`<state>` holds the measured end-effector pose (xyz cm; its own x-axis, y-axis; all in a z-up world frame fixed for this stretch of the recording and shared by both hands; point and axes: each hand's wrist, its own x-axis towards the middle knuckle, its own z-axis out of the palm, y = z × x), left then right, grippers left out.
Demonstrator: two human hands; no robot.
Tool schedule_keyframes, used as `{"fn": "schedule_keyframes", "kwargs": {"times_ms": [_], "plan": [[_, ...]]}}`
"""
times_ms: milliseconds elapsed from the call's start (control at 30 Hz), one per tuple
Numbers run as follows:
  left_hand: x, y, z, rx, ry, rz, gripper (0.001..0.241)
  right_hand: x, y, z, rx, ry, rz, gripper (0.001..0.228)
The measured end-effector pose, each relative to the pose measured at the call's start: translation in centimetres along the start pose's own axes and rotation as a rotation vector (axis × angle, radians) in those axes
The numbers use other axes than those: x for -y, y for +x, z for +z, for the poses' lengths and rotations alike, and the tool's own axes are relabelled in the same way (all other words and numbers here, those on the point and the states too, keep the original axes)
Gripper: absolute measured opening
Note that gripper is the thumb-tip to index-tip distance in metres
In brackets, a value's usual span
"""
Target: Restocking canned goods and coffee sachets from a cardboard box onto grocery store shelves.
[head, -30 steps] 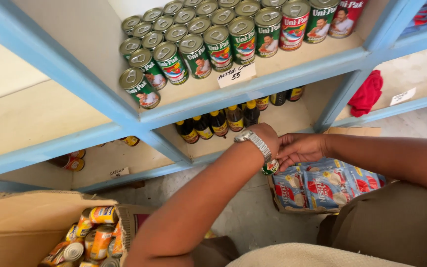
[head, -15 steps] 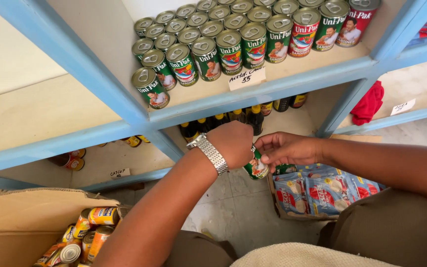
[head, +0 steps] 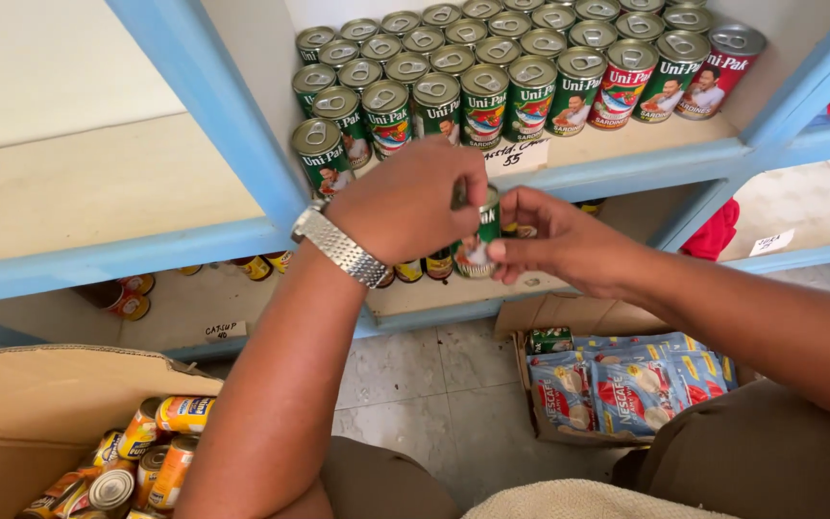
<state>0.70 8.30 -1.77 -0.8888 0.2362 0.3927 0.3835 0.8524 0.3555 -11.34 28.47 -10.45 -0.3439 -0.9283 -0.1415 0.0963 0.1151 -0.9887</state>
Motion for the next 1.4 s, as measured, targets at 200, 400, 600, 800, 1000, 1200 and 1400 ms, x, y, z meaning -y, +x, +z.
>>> {"fn": "schedule_keyframes", "kwargs": {"times_ms": [200,400,600,800,1000,1200,1400], "plan": [[-0.9,-1.1,-3.1,-0.255,0.004,0.032,0.014,4.4,1.7,2.6,-0.125,0.056,-0.127,0.04],[-0.4,-2.3,-4.6,-0.341,0.151,-0.092,0.014,4.0,5.4,3.4,-0.112,-0.175,-0.362,0.037],[0.9,-2.2,-4.1,-0.408,0.272,-0.238,0.014,2.4,9.1,2.6,-0.209,-0.502,-0.616,0.036],[3.2,-2.1,-3.0,-0.442,0.269,-0.292,0.015,1.5,11.2,2.6,-0.245,-0.43,-0.604,0.042],[4.4,-2.0,-1.9,-0.484,0.255,-0.273,0.014,1.1,12.0,2.4,-0.357,-0.591,-0.653,0.039],[4.4,-2.3,-1.8,-0.401,0.256,-0.316,0.011,1.5,11.4,3.0,-0.301,-0.576,-0.57,0.03],[4.8,-2.1,-0.9,-0.403,0.315,-0.305,0.01,2.0,10.8,2.8,-0.247,-0.605,-0.541,0.029]]}}
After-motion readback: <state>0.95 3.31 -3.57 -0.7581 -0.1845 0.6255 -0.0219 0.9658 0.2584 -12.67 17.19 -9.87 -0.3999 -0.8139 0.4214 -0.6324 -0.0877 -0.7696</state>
